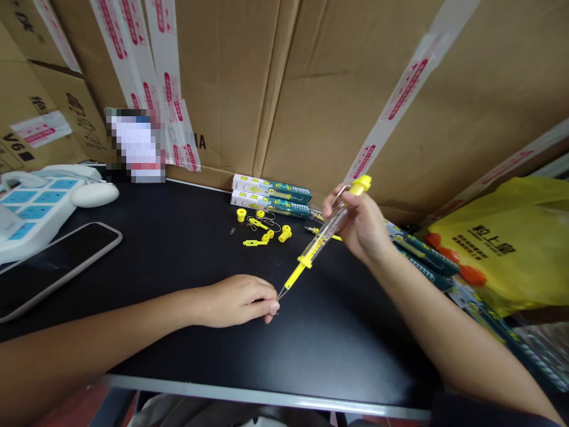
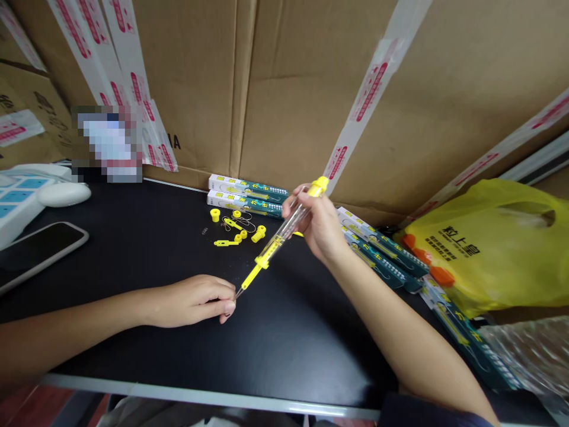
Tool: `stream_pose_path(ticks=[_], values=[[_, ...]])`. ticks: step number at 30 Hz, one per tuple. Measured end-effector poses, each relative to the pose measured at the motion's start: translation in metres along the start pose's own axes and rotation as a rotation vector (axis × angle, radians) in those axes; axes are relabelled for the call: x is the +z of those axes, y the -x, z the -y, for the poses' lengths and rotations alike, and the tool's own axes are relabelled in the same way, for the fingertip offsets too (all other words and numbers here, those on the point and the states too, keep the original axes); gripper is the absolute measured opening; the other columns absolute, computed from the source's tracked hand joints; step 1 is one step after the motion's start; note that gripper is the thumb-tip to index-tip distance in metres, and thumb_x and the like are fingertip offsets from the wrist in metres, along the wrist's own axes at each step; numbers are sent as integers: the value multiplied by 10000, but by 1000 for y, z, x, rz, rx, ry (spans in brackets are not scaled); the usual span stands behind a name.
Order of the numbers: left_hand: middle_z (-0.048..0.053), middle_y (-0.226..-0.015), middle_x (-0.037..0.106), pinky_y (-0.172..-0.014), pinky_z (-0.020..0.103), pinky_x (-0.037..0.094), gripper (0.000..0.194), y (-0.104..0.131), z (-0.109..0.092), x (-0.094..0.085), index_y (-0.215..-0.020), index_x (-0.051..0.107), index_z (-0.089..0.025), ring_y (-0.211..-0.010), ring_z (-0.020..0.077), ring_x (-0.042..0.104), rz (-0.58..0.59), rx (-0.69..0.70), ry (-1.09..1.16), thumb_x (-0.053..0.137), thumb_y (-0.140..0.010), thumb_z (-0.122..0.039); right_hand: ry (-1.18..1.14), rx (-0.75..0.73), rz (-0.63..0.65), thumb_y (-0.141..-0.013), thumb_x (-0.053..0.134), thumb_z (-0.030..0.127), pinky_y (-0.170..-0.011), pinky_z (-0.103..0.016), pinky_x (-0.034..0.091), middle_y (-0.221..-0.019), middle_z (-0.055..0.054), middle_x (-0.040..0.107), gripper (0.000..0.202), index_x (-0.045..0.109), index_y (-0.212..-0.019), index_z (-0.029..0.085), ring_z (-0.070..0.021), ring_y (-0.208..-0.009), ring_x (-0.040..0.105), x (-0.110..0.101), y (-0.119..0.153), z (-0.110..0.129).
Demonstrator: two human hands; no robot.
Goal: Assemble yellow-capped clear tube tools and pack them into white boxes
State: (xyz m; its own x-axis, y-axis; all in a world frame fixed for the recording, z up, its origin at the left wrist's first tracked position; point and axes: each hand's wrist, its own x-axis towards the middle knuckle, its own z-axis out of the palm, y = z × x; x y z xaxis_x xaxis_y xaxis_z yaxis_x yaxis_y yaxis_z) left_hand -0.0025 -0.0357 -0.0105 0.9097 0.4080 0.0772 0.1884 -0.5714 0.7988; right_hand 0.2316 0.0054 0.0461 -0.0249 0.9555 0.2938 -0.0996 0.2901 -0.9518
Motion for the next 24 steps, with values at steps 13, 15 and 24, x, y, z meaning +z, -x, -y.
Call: stream_pose_path(ticks=[13,15,24], values=[[15,-747,589,-750,224,410,325,0,0,0,-680,525,-180,-742,128,547,6,4,42,378,-962,-246,35,-51,-9,-779,557,371,-415,-236,378,-605,44,533,168,451,-849,262,-117,-485,477,-3,0,1],[13,-745,584,-749,223,410,319,-1,0,0,-677,515,-180,-741,128,545,-6,4,57,379,-960,-241,11,-44,-13,-783,562,361,-410,-236,383,-609,40,539,154,465,-850,262,-120,-490,485,-4,-1,1],[12,-738,580,-717,235,421,310,-2,4,6,-724,572,-163,-707,117,538,-151,-59,124,385,-949,-265,-110,57,169,-830,591,362,-458,-239,518,-718,29,637,187,453,-871,242,-102,-512,557,21,20,-9]])
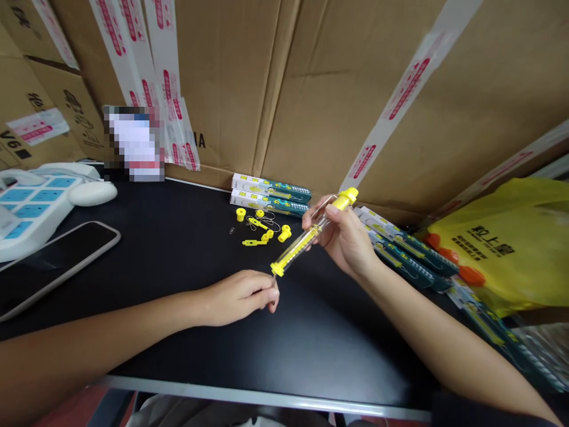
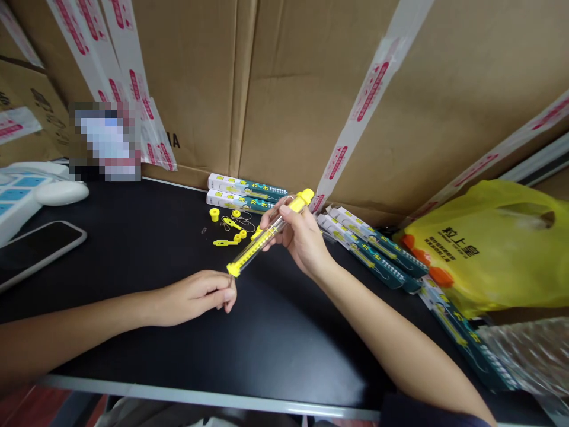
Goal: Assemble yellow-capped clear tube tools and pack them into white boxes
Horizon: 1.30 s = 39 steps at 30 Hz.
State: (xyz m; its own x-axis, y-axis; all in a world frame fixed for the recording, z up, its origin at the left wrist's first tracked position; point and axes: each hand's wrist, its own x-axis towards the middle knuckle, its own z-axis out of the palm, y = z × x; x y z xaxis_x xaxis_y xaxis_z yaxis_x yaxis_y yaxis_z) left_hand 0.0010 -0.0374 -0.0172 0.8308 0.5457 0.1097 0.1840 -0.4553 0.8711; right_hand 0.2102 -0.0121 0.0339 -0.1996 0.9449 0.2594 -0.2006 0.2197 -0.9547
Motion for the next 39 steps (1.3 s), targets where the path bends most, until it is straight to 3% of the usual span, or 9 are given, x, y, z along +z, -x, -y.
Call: stream_pose_path(ticks=[9,14,18,22,26,29,32,36,39], values=[[4,-794,586,-589,240,429,213,-7,16,-19,-942,522,-173,-677,126,558,-457,-141,418,536,-779,-309,-49,67,63,-853,609,426,-572,-298,580,-852,6,682,257,457,-911,227,-120,-580,648,3,2,-14],[87,-1105,601,-917,377,447,415,-7,12,-20,-1201,482,-181,-1021,219,592,-369,97,511,537,-801,-275,78,45,166,-882,554,492,-633,-300,549,-839,-17,660,281,506,-926,219,-139,-682,631,10,9,-27],[96,-1313,477,-778,330,509,531,-6,5,-6,-1380,352,-257,-797,120,587,-340,0,454,542,-886,-301,342,-115,153,-931,465,495,-867,-351,506,-1049,-63,609,316,595,-1004,217,-183,-972,595,19,22,-37],[85,-1147,540,-716,291,499,568,-8,7,-5,-1424,340,-210,-761,112,551,-340,5,445,527,-895,-292,540,-174,152,-917,484,509,-953,-375,450,-1128,-69,543,346,562,-1102,227,-203,-1071,541,14,20,-35],[66,-1040,572,-694,277,464,474,-8,8,-11,-1334,476,-163,-728,109,557,-361,-46,386,530,-878,-280,729,-140,124,-939,284,594,-791,-366,499,-1086,-93,588,493,480,-1188,216,-209,-940,579,-35,-9,-18],[51,-1006,591,-679,272,459,408,-7,5,-13,-1229,543,-158,-706,111,574,-414,-64,386,561,-840,-281,1252,-173,-221,-916,373,542,-876,-444,456,-1064,-156,613,493,522,-1171,148,-274,-999,568,-100,-26,0],[21,-867,622,-626,256,443,314,-8,3,-14,-1108,560,-150,-624,100,552,-470,-117,453,536,-819,-269,1844,59,-449,-848,499,494,-871,-528,426,-1167,-270,580,540,564,-1164,60,-412,-1124,504,-166,-24,11],[39,-919,650,-503,234,378,164,-11,5,-12,-927,513,-162,-491,60,478,-480,-127,572,468,-789,-237,1940,513,-267,-842,518,493,-736,-463,463,-1112,-250,651,494,630,-1120,100,-403,-993,607,-214,-11,17],[29,-895,630,-447,219,338,160,-10,5,-11,-934,478,-169,-440,40,428,-506,-107,555,484,-828,-287,1959,507,-241,-850,529,480,-632,-391,434,-1012,-239,685,444,647,-1061,107,-360,-862,648,-208,-10,30]])
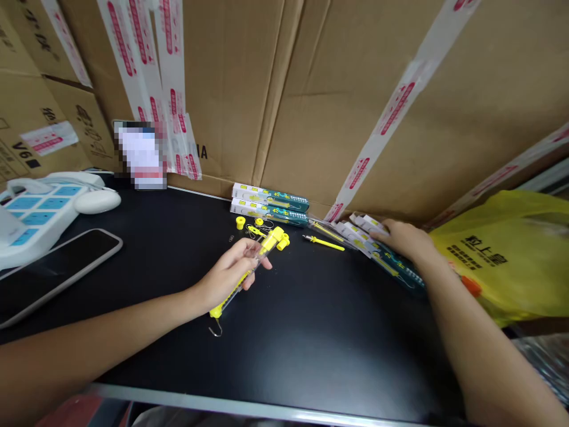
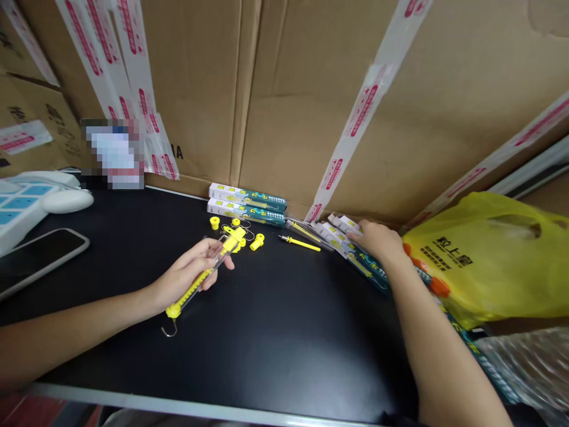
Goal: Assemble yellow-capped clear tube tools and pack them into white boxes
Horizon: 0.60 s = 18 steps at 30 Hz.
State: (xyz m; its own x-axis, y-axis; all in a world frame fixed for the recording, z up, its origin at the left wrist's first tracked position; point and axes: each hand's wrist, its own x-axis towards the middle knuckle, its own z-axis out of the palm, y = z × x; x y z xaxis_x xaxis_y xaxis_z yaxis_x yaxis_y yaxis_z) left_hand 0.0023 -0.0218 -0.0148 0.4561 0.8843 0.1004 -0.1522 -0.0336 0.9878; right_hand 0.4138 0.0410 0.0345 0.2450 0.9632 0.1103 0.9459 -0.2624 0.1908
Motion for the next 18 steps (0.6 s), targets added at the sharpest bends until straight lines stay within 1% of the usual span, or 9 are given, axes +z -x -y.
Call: stream_pose_path(ticks=[3,4,6,7,9,10,11,13,18], values=[[-31,-750,564,-421,201,323,256,5,-11,-1,-1033,479,-179,-441,46,400,-91,94,-112,553,-851,-342,-21,-75,-114,-870,463,570,-573,-349,393,-966,-226,674,507,611,-1037,115,-320,-794,641,-29,22,26],[-37,-734,549,-440,200,347,267,6,-17,-1,-1043,494,-182,-469,54,424,-136,149,-178,578,-846,-341,-62,-141,-185,-868,478,569,-566,-334,390,-949,-201,672,479,596,-1029,134,-294,-761,635,-38,35,41],[-18,-781,572,-553,208,424,215,8,-29,-2,-977,509,-183,-594,81,523,-209,308,-331,603,-840,-320,-210,-341,-244,-856,539,533,-578,-310,412,-914,-128,673,391,560,-1022,180,-241,-705,619,-47,66,79],[-6,-825,595,-625,220,449,203,8,-34,-2,-972,510,-186,-680,102,565,-213,347,-426,604,-840,-308,-298,-504,-206,-869,545,492,-606,-299,434,-927,-105,668,338,546,-1022,191,-224,-732,621,-47,82,100],[3,-874,623,-688,243,452,174,4,-39,-5,-951,518,-186,-755,129,589,-106,334,-643,594,-843,-300,-396,-802,-76,-901,527,438,-665,-288,464,-981,-85,652,261,532,-1018,205,-205,-792,628,-40,112,138],[2,-869,623,-687,248,445,149,1,-38,-7,-930,523,-184,-755,136,585,-60,314,-742,581,-846,-293,-410,-882,-23,-923,502,417,-690,-290,472,-1011,-81,643,244,523,-1050,209,-197,-804,633,-35,123,153],[-7,-837,611,-664,248,431,118,-3,-36,-10,-901,523,-183,-728,136,569,-50,303,-824,566,-848,-280,-418,-916,-3,-940,477,410,-702,-295,476,-1030,-86,638,248,511,-1076,206,-199,-815,638,-29,130,165],[-8,-827,602,-666,250,421,99,-9,-28,-16,-853,522,-180,-731,141,554,-46,294,-906,559,-837,-270,-433,-912,2,-946,467,416,-715,-307,477,-1020,-92,645,256,500,-1076,198,-213,-843,642,-21,137,176],[-5,-790,594,-645,242,418,152,-8,-16,-24,-878,543,-174,-716,142,554,23,217,-812,542,-857,-325,-496,-830,-56,-934,487,420,-673,-295,462,-992,-96,667,279,460,-1097,196,-214,-805,648,-19,128,165]])
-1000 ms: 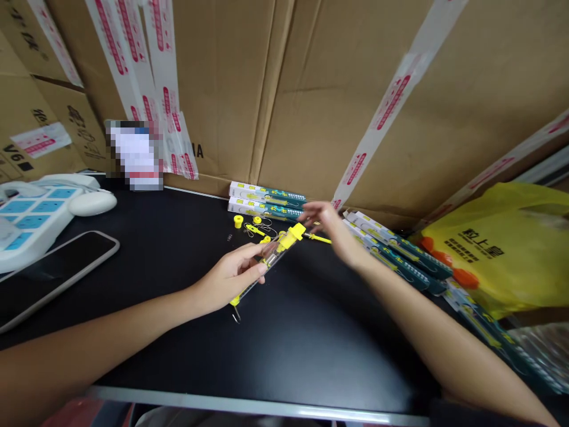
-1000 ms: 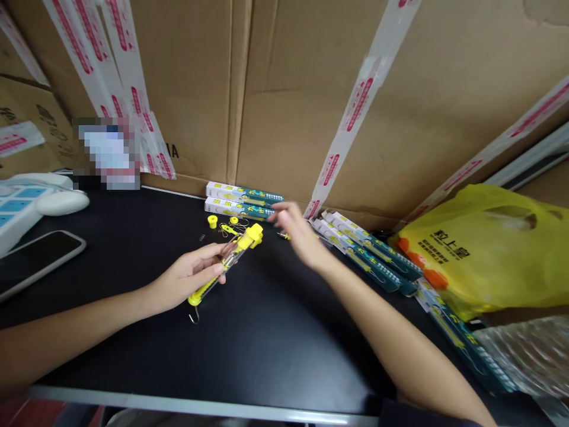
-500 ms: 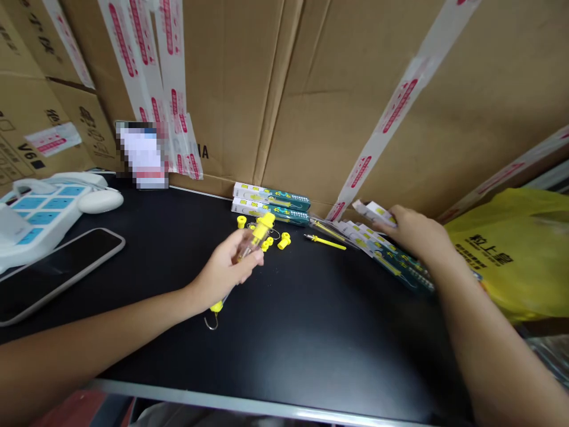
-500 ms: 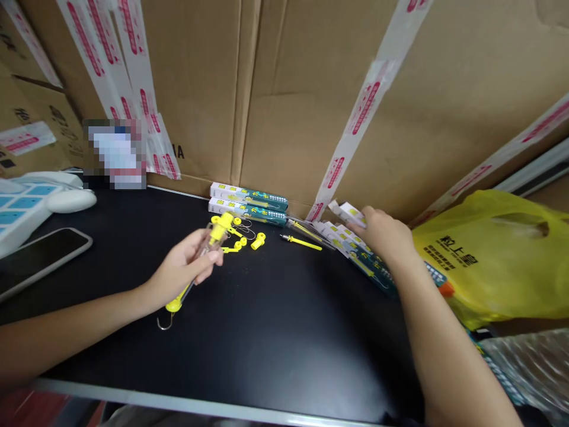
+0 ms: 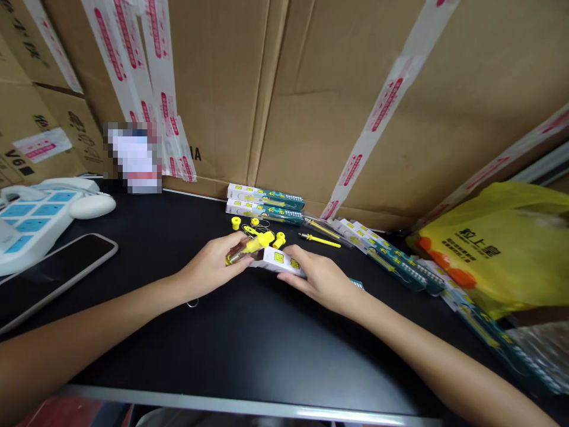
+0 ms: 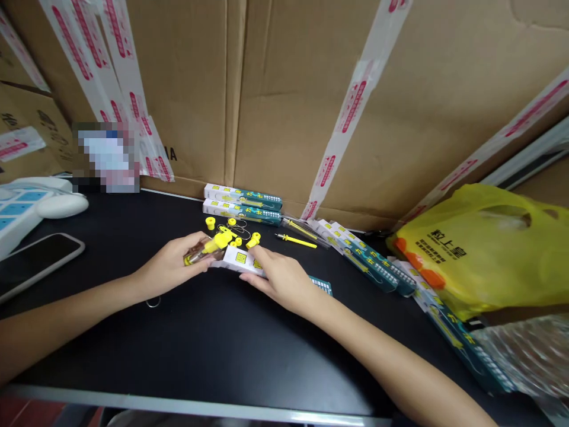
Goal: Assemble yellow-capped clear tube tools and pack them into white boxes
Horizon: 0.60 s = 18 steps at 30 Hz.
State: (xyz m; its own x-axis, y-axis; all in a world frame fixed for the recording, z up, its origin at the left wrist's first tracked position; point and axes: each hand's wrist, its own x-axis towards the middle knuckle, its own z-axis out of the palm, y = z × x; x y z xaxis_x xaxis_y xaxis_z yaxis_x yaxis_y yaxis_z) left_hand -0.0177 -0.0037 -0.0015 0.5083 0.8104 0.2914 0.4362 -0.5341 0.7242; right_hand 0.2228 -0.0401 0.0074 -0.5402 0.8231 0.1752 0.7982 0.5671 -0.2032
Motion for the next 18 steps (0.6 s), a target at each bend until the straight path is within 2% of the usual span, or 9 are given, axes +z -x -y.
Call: stream_pose_path(ticks=[3,7,12,15,18], values=[[-4,-787,593,-638,242,419,169,5,-3,2,-878,543,-177,-706,140,555,15,-1,48,553,-859,-345,4,5,-9,-925,499,416,-658,-292,456,-993,-93,674,300,446,-1129,202,-208,-773,648,-3,1,-2],[9,-820,592,-670,254,437,155,8,-5,5,-871,545,-176,-747,150,564,-23,7,83,568,-859,-328,19,-4,10,-924,492,430,-661,-301,464,-990,-94,682,299,465,-1110,197,-219,-780,656,-1,3,4],[46,-996,584,-813,283,451,169,7,-4,5,-939,582,-170,-926,182,570,-100,123,118,628,-825,-287,-1,-48,-4,-936,479,404,-744,-324,493,-1120,-118,663,382,416,-1244,186,-233,-900,665,-1,5,10],[26,-944,601,-785,271,458,226,7,-3,5,-978,580,-171,-880,172,583,-82,62,211,641,-822,-324,-3,-58,-14,-941,470,367,-778,-331,500,-1164,-121,644,364,412,-1252,187,-233,-947,658,-2,7,12],[1,-855,608,-726,255,462,273,9,-3,4,-920,576,-170,-809,163,589,-38,-12,274,674,-792,-391,-4,-61,-22,-932,477,337,-774,-335,507,-1143,-118,646,330,423,-1222,189,-232,-937,661,-3,8,13]])
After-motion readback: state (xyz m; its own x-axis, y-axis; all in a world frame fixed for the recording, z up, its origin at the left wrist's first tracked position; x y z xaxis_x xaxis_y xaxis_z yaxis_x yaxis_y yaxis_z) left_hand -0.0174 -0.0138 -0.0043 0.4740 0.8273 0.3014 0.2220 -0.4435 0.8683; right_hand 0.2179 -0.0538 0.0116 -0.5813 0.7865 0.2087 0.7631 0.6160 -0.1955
